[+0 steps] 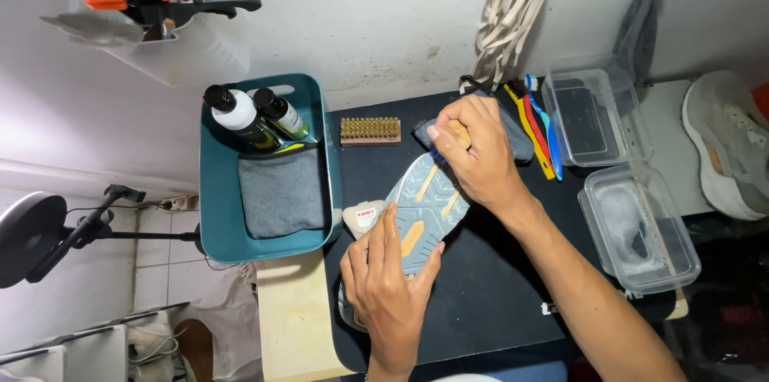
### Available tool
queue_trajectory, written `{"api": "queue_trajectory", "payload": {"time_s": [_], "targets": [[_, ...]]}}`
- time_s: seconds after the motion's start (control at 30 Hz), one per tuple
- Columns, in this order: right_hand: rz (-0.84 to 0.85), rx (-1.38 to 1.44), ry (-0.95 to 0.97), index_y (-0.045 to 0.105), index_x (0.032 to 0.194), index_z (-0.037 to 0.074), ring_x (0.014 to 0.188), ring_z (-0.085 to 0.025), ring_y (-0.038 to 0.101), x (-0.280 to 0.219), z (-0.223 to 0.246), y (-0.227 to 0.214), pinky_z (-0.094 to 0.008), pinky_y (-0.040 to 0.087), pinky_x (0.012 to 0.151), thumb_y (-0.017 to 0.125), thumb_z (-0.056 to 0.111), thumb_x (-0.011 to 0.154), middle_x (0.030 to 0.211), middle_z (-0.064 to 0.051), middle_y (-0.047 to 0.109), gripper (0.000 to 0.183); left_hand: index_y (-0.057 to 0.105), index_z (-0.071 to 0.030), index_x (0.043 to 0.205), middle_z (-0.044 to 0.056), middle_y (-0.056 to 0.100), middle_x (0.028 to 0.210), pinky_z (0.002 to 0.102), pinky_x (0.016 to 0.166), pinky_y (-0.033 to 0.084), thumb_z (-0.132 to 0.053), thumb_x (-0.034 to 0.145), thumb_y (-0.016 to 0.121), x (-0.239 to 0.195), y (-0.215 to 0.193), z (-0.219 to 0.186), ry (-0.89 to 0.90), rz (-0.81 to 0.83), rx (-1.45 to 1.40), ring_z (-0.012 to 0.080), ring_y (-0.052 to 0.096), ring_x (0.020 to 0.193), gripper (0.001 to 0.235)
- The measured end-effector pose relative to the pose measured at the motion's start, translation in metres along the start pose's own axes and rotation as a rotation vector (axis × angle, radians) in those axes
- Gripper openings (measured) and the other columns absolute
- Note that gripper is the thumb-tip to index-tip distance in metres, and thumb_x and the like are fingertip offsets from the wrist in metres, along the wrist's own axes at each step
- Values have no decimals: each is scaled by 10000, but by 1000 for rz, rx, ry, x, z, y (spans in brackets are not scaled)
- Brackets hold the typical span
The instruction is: The person scrubs the sole of a white and blue sneaker using a blue-bristled brush. They repeatedly dip the brush into a container of soapy water and scrub different sections of the shoe's tread pattern.
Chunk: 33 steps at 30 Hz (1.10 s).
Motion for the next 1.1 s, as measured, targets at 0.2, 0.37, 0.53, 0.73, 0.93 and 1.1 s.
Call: {"api": "queue_trajectory", "payload": {"time_s": [0.2,0.37,0.53,0.73,0.93,1.1], "targets": [[7,-158,-443,629,852,122,1051,-261,523,-39,95,10,-530,322,948,562,382,989,930,-34,614,301,654,-37,1266,68,694,1214,423,899,488,-517,805,809,-2,-1,2,-27,15,-106,281,594,969,682],[23,-159,-475,625,887,132,1070,-264,530,-30,83,12,-513,338,972,593,333,998,960,-10,605,232,648,-36,1251,65,706,1197,428,898,494,-531,893,710,-3,2,3,-13,-7,-97,284,634,1028,614],[45,-184,4,594,894,201,1058,-217,490,-5,41,13,-401,320,795,598,370,981,927,75,583,190,626,-107,1376,28,700,1286,407,896,490,-563,841,787,-6,6,4,-25,23,-24,262,624,1040,721],[33,-263,-443,611,905,92,1060,-290,514,-40,105,20,-564,333,921,506,337,1036,994,-61,604,297,619,97,1202,223,667,1051,493,868,484,-259,983,638,-7,3,7,-12,-70,-125,400,577,897,418],[-17,-195,-159,602,916,156,1071,-252,501,-9,36,0,-419,352,842,557,362,981,987,-1,622,221,613,-85,1387,61,698,1266,407,903,487,-572,857,760,-5,3,1,-11,26,2,264,628,1052,735],[-92,-242,-354,622,855,128,1022,-268,523,-36,91,5,-500,322,893,538,403,1008,921,-20,613,326,632,-25,1330,104,685,1293,449,945,470,-506,794,801,-10,8,6,-24,26,-92,314,613,1044,740]]}}
Point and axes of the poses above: each hand's wrist, its own x-axis towards the middle knuckle, its own y-axis out of the palm, z = x × y, the point moved 8 cm from there along x, towards the middle knuckle
